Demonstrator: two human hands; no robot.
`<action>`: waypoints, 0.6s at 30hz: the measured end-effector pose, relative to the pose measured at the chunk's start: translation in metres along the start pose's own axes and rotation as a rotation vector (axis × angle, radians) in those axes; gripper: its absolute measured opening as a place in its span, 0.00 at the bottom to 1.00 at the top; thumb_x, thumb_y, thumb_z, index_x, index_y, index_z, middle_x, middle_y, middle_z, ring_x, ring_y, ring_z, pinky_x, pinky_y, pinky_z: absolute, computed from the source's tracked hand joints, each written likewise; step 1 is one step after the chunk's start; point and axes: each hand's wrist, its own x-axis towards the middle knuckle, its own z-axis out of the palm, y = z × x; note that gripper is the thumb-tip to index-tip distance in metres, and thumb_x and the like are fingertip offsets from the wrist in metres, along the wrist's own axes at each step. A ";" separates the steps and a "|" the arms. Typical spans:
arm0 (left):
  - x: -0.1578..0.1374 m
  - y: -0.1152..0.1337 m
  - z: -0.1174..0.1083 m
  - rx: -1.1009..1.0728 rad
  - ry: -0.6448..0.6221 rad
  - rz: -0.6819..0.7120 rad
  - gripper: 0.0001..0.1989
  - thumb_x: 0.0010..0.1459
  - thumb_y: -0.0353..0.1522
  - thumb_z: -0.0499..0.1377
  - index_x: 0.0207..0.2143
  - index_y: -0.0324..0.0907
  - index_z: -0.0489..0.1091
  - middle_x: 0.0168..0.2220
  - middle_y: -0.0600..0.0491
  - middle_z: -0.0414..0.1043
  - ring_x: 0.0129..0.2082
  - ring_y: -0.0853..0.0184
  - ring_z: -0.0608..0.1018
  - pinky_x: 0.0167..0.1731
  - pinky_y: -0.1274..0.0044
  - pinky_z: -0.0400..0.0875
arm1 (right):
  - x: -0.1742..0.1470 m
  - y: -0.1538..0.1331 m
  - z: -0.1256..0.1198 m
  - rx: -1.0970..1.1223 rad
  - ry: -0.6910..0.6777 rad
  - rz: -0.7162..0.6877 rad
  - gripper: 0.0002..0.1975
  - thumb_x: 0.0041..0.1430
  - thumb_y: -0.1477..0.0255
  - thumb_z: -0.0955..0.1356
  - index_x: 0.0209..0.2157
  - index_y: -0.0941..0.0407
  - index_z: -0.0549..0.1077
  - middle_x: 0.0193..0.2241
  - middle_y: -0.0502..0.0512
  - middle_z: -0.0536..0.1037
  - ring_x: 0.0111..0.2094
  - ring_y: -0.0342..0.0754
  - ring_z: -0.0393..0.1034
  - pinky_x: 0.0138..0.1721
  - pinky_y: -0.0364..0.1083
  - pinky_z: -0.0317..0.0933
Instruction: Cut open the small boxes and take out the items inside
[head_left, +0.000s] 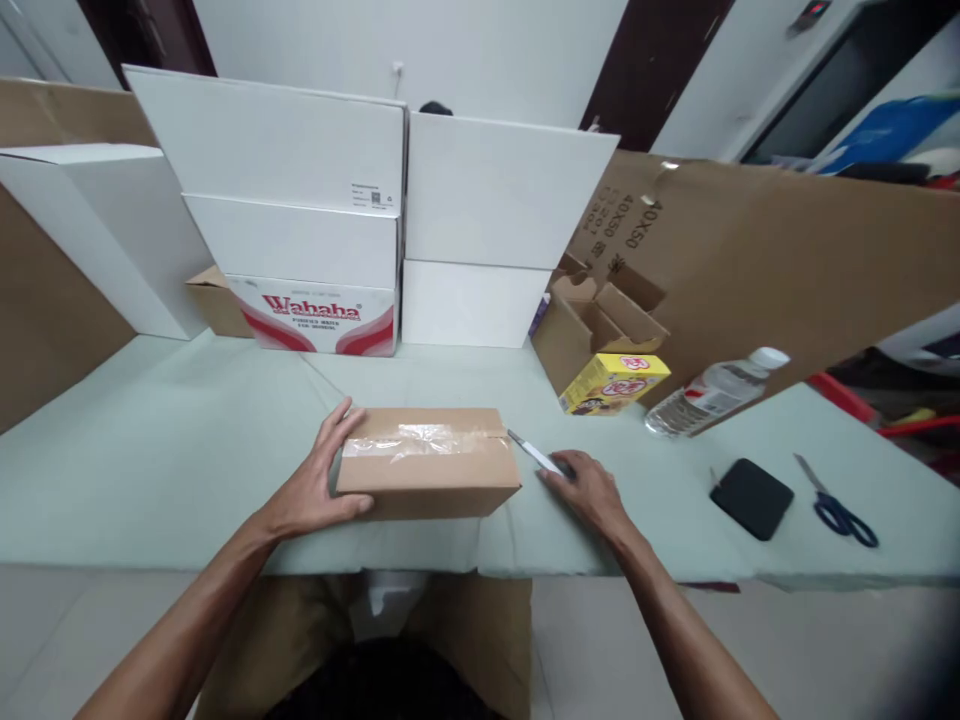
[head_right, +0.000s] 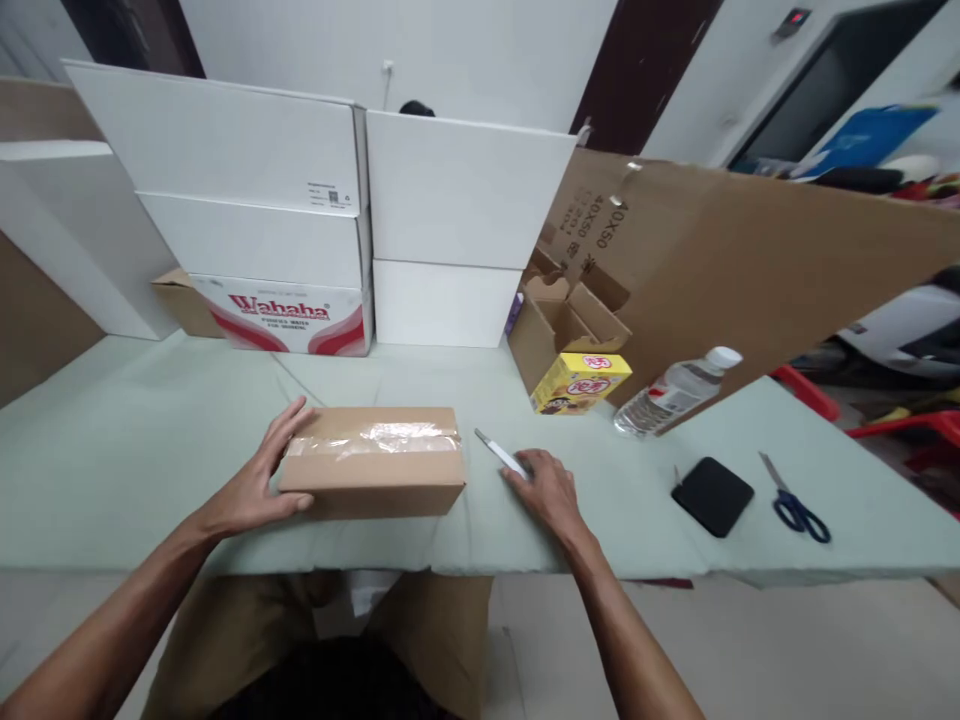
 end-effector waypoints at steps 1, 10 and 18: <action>0.001 0.000 0.002 -0.028 0.018 -0.016 0.54 0.53 0.53 0.67 0.74 0.50 0.46 0.77 0.39 0.33 0.75 0.37 0.44 0.68 0.45 0.52 | -0.002 -0.002 0.004 -0.055 0.002 -0.025 0.19 0.54 0.58 0.69 0.41 0.56 0.81 0.51 0.66 0.81 0.53 0.64 0.72 0.56 0.61 0.60; 0.015 0.003 0.005 -0.217 0.122 -0.120 0.63 0.44 0.54 0.72 0.75 0.45 0.46 0.72 0.39 0.52 0.71 0.40 0.59 0.70 0.53 0.54 | -0.001 -0.015 0.004 0.049 0.102 -0.086 0.22 0.62 0.56 0.61 0.44 0.56 0.76 0.35 0.61 0.81 0.37 0.56 0.75 0.42 0.53 0.66; 0.018 -0.017 0.004 -0.188 0.123 -0.134 0.55 0.50 0.56 0.67 0.72 0.45 0.50 0.73 0.40 0.49 0.72 0.41 0.57 0.70 0.51 0.51 | -0.027 -0.080 -0.024 0.434 0.026 -0.040 0.20 0.62 0.51 0.65 0.37 0.55 0.74 0.19 0.45 0.65 0.22 0.45 0.61 0.26 0.45 0.58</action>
